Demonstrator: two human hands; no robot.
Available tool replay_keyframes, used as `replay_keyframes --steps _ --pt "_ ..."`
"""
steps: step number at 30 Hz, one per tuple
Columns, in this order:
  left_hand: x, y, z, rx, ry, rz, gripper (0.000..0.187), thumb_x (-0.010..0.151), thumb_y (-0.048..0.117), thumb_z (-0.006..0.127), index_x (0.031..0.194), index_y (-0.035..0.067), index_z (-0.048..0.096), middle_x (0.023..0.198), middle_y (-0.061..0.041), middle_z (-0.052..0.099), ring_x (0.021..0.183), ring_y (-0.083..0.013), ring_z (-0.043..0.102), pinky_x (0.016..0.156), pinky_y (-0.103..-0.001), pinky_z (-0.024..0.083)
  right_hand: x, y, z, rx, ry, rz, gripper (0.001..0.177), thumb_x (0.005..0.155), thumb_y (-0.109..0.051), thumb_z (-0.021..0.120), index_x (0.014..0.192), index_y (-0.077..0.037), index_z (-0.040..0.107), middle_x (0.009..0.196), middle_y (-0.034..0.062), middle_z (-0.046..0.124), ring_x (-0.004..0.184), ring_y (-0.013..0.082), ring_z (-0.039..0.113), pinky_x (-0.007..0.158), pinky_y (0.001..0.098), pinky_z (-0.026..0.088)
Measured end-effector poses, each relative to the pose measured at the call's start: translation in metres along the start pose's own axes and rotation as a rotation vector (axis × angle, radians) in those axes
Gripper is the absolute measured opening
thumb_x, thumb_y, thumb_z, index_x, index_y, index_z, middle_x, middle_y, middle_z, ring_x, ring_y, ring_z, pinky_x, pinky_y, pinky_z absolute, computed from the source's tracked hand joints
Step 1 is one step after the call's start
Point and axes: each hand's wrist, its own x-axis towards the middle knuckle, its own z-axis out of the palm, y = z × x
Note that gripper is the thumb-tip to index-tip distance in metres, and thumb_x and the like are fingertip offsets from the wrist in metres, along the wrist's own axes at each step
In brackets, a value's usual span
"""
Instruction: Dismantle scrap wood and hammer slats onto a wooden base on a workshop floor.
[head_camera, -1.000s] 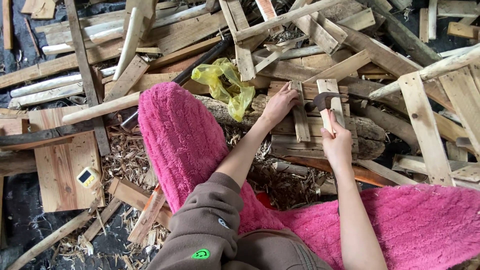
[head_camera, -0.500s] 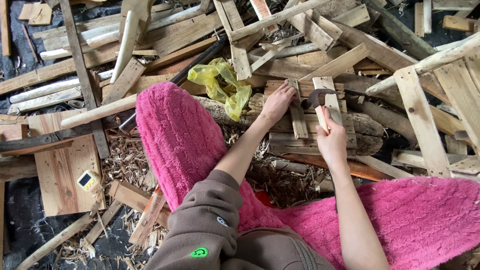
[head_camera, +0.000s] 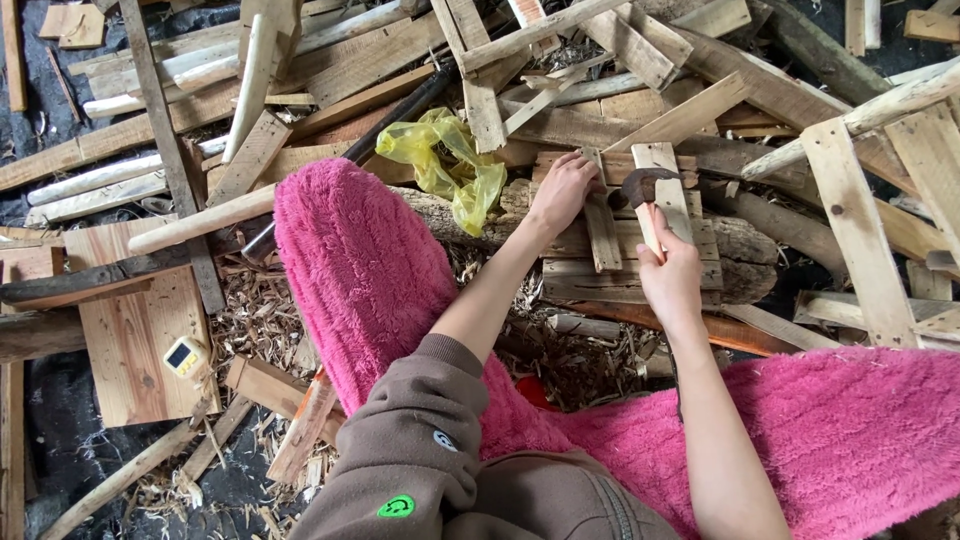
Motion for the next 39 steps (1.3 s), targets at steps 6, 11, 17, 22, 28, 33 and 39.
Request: replay_keyframes --steps 6,11,17,22,28,33,39 --pt "0.002 0.0 -0.003 -0.031 -0.019 0.0 0.013 0.092 0.028 0.064 0.096 0.016 0.059 0.094 -0.003 0.068 0.108 -0.0179 0.068 0.112 -0.033 0.041 -0.001 -0.001 0.003 0.04 -0.006 0.014 0.054 0.096 -0.009 0.061 0.149 -0.016 0.054 0.144 0.0241 0.054 0.116 0.0429 0.062 0.094 0.047 0.054" --pt "0.003 -0.004 0.002 -0.034 -0.028 0.012 0.012 0.091 0.022 0.064 0.098 0.014 0.061 0.096 -0.005 0.068 0.109 -0.02 0.068 0.11 -0.034 0.042 -0.011 -0.017 -0.005 0.03 -0.016 0.011 0.054 0.096 -0.008 0.061 0.149 -0.014 0.053 0.143 0.027 0.054 0.117 0.0464 0.06 0.096 0.0496 0.053" --pt "0.005 -0.024 0.034 -0.045 -0.04 -0.004 0.01 0.088 0.016 0.066 0.098 0.016 0.065 0.099 -0.001 0.069 0.111 -0.0201 0.067 0.111 -0.039 0.041 -0.006 -0.014 0.001 0.024 -0.01 0.013 0.053 0.096 -0.01 0.063 0.148 -0.012 0.054 0.141 0.0265 0.056 0.111 0.0444 0.064 0.087 0.0479 0.057" --pt "-0.001 -0.007 -0.004 -0.168 -0.003 0.02 0.01 0.086 0.013 0.069 0.095 0.009 0.069 0.094 -0.009 0.072 0.108 -0.0283 0.068 0.115 -0.045 0.039 -0.003 0.0 -0.002 0.086 -0.017 0.044 0.051 0.099 -0.008 0.059 0.15 -0.007 0.051 0.119 0.0279 0.065 0.077 0.0338 0.07 0.055 0.0377 0.056" --pt "-0.016 0.026 -0.038 -0.268 -0.158 -0.249 0.083 0.074 0.059 0.074 0.135 0.008 0.051 0.143 -0.013 0.047 0.143 -0.0326 0.035 0.128 -0.054 0.017 -0.006 0.0 -0.002 0.074 0.0 0.006 0.051 0.097 -0.004 0.059 0.147 -0.004 0.052 0.139 0.0267 0.057 0.09 0.038 0.065 0.063 0.0433 0.056" --pt "-0.021 0.049 -0.062 -0.005 -0.407 -0.377 0.143 0.063 0.092 0.066 0.163 0.003 0.016 0.171 -0.018 0.012 0.159 -0.0372 0.0 0.128 -0.061 -0.005 0.002 0.015 0.005 0.047 -0.01 -0.017 0.051 0.099 -0.005 0.059 0.15 -0.005 0.051 0.15 0.0236 0.049 0.105 0.0433 0.067 0.071 0.0459 0.059" --pt "-0.018 0.034 -0.05 -0.03 -0.529 -0.357 0.154 0.056 0.096 0.07 0.166 0.014 0.001 0.173 -0.008 0.008 0.159 -0.0377 0.0 0.127 -0.062 -0.008 0.015 0.035 0.01 0.038 0.003 0.017 0.052 0.1 -0.01 0.059 0.151 -0.011 0.051 0.112 0.0289 0.07 0.067 0.0347 0.07 0.039 0.0381 0.055"
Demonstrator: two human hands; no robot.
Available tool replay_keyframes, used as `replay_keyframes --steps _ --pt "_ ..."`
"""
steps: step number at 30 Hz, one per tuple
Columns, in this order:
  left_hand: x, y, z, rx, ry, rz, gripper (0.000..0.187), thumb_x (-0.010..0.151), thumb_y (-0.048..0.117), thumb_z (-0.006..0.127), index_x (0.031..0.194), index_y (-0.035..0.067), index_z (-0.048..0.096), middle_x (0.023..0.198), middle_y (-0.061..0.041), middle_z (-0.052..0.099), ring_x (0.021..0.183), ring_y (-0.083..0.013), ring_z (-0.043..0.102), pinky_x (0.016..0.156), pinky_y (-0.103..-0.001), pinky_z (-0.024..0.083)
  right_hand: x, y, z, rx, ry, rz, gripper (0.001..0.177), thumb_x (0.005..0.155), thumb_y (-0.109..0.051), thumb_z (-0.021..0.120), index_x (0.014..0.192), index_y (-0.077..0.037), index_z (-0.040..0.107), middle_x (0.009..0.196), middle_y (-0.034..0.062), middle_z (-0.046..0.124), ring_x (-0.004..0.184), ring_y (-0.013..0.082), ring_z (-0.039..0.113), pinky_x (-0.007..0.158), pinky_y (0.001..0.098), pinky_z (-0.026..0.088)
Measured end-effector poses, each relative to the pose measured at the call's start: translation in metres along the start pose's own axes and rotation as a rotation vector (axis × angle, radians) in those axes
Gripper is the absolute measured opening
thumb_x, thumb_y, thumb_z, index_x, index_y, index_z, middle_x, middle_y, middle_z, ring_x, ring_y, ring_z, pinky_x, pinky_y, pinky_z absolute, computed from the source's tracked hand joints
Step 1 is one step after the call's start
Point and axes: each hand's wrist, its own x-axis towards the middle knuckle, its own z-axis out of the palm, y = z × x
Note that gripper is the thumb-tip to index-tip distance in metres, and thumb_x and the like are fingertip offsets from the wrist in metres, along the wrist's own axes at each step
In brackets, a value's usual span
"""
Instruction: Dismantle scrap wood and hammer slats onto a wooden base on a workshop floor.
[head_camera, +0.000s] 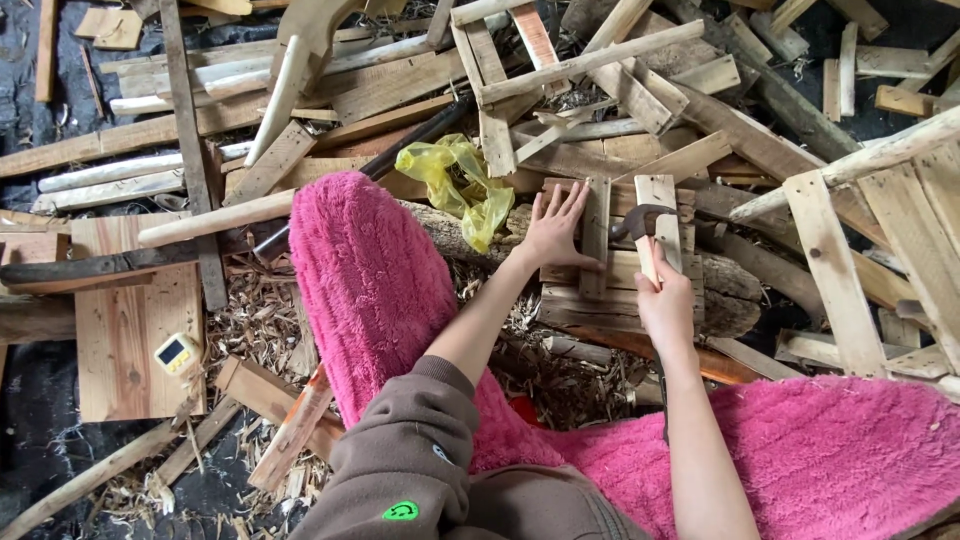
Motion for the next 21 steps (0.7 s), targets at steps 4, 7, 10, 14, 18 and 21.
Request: replay_keyframes --steps 4,7,10,14,18,21 --pt "0.0 -0.004 0.0 0.018 -0.013 0.031 0.145 0.054 0.098 0.069 0.165 0.036 0.001 0.172 -0.006 0.017 0.158 -0.0375 0.009 0.126 -0.062 -0.002 -0.02 -0.028 -0.009 -0.012 -0.024 0.006 0.052 0.099 -0.007 0.057 0.15 -0.006 0.049 0.148 0.0251 0.05 0.096 0.0394 0.069 0.056 0.0425 0.059" --pt "-0.004 0.0 -0.011 0.044 -0.049 0.007 0.138 0.054 0.098 0.069 0.164 0.04 0.009 0.172 -0.007 0.01 0.158 -0.04 0.004 0.123 -0.066 -0.006 -0.024 -0.033 -0.011 -0.032 -0.029 0.014 0.052 0.1 -0.008 0.057 0.152 -0.007 0.049 0.151 0.0259 0.046 0.109 0.0435 0.065 0.071 0.0492 0.06" --pt "-0.01 0.006 -0.021 0.053 -0.075 -0.045 0.134 0.054 0.097 0.07 0.163 0.043 0.015 0.173 -0.012 -0.001 0.157 -0.0436 -0.005 0.12 -0.07 -0.009 -0.026 -0.03 -0.009 -0.026 -0.007 -0.049 0.055 0.1 -0.004 0.056 0.153 -0.008 0.047 0.15 0.0279 0.047 0.104 0.0408 0.067 0.074 0.0474 0.058" --pt "-0.015 0.006 -0.027 0.002 -0.08 -0.096 0.129 0.056 0.093 0.075 0.162 0.047 0.016 0.171 -0.017 -0.011 0.157 -0.0433 -0.009 0.123 -0.067 -0.003 -0.03 -0.046 -0.004 -0.058 0.086 -0.173 0.05 0.103 -0.004 0.055 0.152 -0.013 0.054 0.141 0.0247 0.057 0.079 0.028 0.072 0.056 0.0314 0.055" --pt "-0.013 0.005 -0.031 -0.009 -0.094 -0.13 0.132 0.052 0.094 0.078 0.161 0.049 0.018 0.169 -0.02 -0.016 0.156 -0.0439 -0.012 0.123 -0.067 -0.003 -0.059 -0.108 -0.016 -0.014 0.055 -0.296 0.056 0.102 0.01 0.045 0.156 -0.006 0.042 0.139 0.0432 0.048 0.093 0.0492 0.068 0.073 0.0472 0.057" --pt "-0.014 0.005 -0.032 -0.04 -0.113 -0.132 0.133 0.051 0.094 0.078 0.161 0.048 0.017 0.169 -0.02 -0.017 0.156 -0.0442 -0.013 0.123 -0.066 -0.005 -0.055 -0.106 -0.009 -0.023 0.031 -0.35 0.056 0.103 0.01 0.044 0.156 -0.007 0.044 0.139 0.0432 0.048 0.099 0.0569 0.064 0.072 0.048 0.056"
